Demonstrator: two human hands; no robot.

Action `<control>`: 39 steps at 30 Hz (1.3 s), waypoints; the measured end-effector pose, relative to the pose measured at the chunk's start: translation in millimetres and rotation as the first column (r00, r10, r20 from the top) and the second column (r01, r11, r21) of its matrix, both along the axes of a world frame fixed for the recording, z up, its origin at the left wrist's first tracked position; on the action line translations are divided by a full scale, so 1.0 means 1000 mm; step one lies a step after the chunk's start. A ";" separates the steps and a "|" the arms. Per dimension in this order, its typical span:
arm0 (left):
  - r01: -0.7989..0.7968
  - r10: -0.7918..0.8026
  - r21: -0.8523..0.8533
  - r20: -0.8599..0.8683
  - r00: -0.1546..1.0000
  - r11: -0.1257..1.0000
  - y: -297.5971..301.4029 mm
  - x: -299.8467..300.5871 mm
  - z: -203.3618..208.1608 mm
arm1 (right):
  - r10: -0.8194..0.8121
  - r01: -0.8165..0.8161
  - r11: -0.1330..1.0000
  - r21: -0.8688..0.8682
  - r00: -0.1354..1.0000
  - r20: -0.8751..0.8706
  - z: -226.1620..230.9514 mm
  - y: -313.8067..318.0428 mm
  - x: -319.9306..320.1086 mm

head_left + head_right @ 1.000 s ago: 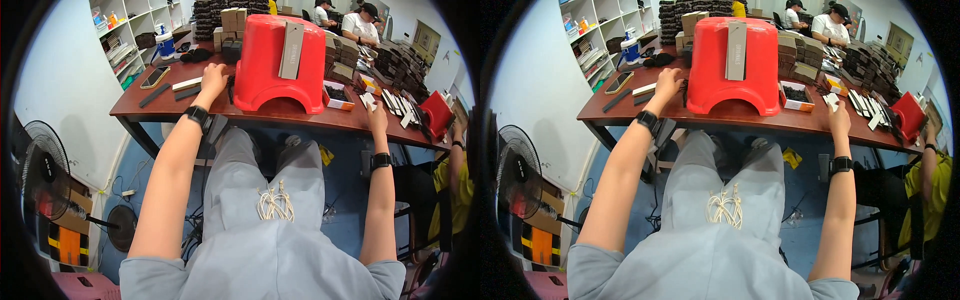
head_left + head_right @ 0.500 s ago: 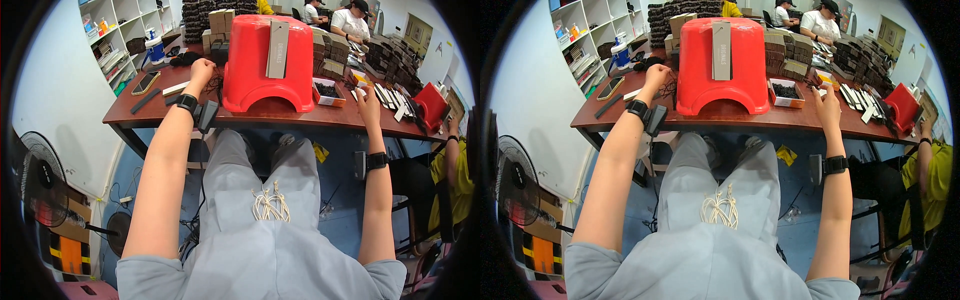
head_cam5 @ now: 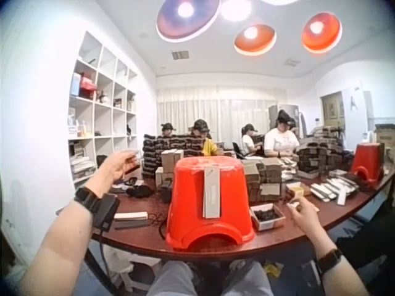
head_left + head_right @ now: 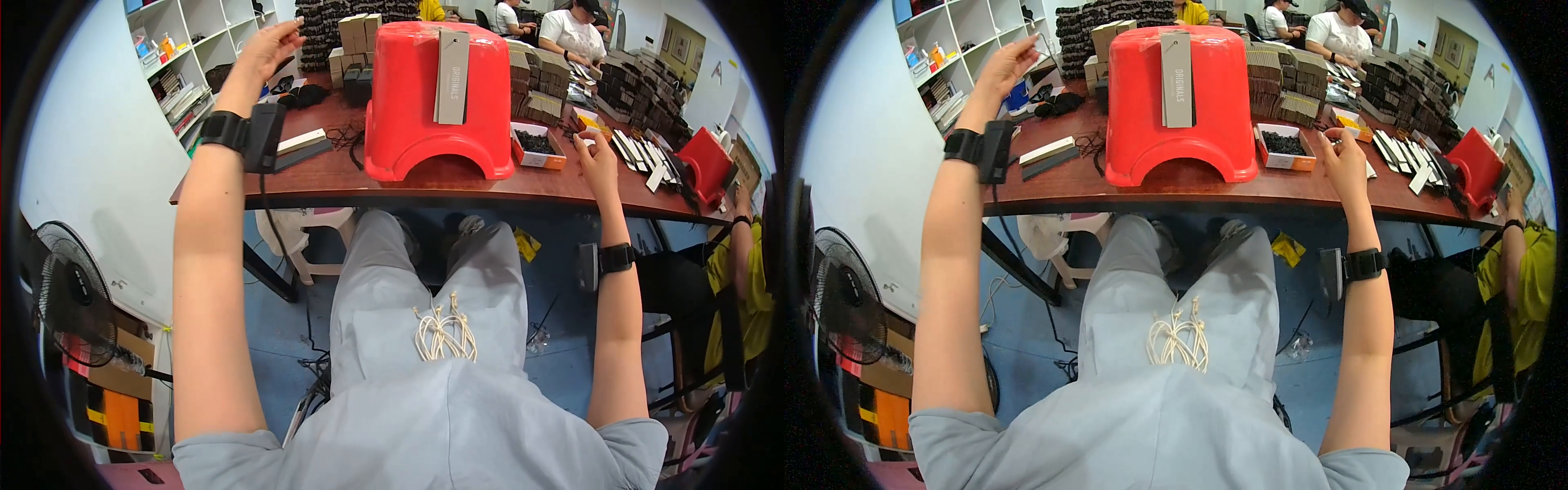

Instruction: Attaching black string loops to cardboard product tags and organizing them on a red stool.

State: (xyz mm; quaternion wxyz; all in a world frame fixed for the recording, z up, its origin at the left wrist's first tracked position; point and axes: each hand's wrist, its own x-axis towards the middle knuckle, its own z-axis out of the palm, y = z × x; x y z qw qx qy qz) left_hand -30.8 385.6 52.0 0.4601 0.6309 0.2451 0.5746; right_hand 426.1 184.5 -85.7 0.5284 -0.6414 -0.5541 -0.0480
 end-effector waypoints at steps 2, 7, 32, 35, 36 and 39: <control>-0.014 0.015 0.034 -0.045 0.999 0.999 -0.014 -0.002 0.015 | 0.039 -0.039 0.999 0.026 0.999 -0.020 -0.006 0.010 0.005; 0.093 -0.068 0.066 -0.312 0.948 0.994 -0.076 0.022 0.006 | -0.018 0.014 1.000 0.022 0.977 0.212 -0.008 0.051 0.012; 0.278 -0.250 0.012 -0.401 0.881 0.961 -0.138 0.153 -0.072 | 0.078 0.059 0.934 -0.352 0.929 0.362 -0.024 0.134 0.039; 0.308 -0.267 0.066 -0.345 0.900 0.949 -0.141 0.174 -0.075 | 0.114 -0.119 0.910 -0.397 0.993 -0.036 -0.018 0.091 0.075; 0.488 -0.472 0.038 -0.203 0.858 0.872 -0.136 0.188 -0.078 | 0.040 -0.017 0.996 -0.090 0.965 0.260 -0.039 0.093 0.126; 0.249 -0.246 -0.011 -0.207 0.947 0.968 -0.153 0.154 -0.063 | 0.213 -0.202 0.967 0.157 0.976 -0.054 0.000 0.084 0.086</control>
